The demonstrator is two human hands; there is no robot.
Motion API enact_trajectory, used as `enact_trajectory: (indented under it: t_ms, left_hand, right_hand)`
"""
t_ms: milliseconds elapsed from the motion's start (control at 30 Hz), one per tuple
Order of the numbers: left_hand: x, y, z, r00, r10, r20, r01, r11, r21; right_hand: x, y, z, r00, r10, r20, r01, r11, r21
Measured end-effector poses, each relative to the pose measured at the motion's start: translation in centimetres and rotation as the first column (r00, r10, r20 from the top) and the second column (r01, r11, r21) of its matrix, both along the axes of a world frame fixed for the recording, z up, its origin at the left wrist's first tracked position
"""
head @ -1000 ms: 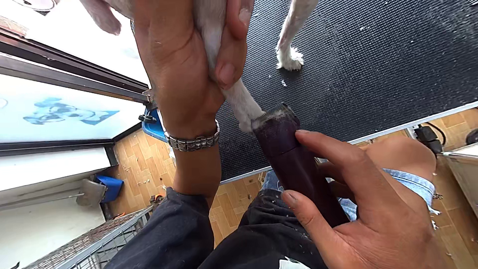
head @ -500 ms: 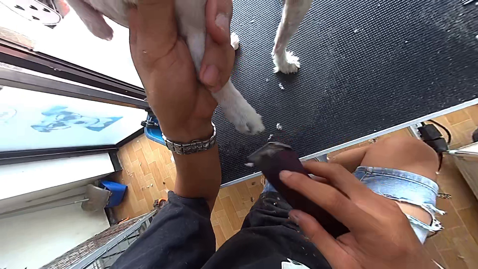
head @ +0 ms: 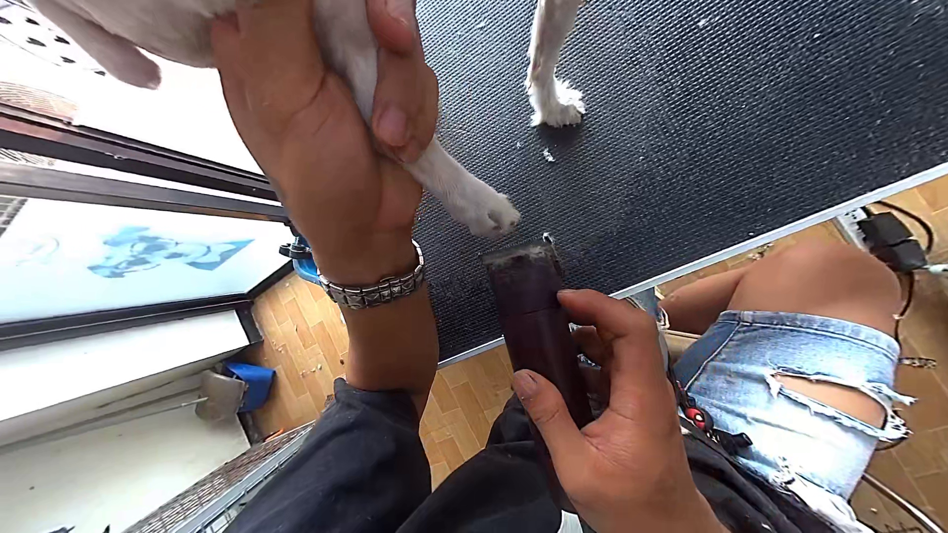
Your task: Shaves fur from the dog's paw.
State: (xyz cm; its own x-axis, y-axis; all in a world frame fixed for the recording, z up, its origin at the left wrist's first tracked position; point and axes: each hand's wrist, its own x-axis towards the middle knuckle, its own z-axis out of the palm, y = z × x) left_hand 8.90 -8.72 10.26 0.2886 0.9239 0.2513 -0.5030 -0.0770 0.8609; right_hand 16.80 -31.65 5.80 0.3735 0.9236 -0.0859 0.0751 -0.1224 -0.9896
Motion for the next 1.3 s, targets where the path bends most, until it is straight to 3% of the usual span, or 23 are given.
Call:
enact_trajectory:
  t_ms: [400, 633, 1067, 1300]
  left_hand:
    - [0.2, -0.8, 0.4, 1.0, 0.005, 0.017, -0.006, 0.998, 0.058]
    - [-0.4, -1.0, 0.8, 0.997, -0.033, 0.073, 0.031, 0.999, 0.024]
    - [-1.8, -0.3, 1.4, 0.97, -0.054, 0.238, 0.062, 0.998, -0.028]
    - [-1.7, 0.1, 1.3, 0.962, -0.102, 0.253, 0.119, 0.991, -0.053]
  right_hand:
    - [0.1, 0.7, -0.2, 0.998, -0.018, -0.061, 0.023, 0.996, 0.087]
    - [0.9, 0.2, -0.6, 1.0, 0.003, 0.019, -0.006, 0.985, 0.174]
    - [0.6, 0.6, -0.8, 0.999, 0.037, -0.018, -0.029, 0.949, 0.314]
    - [0.9, 1.3, -0.5, 0.999, 0.043, -0.008, -0.039, 0.958, 0.284]
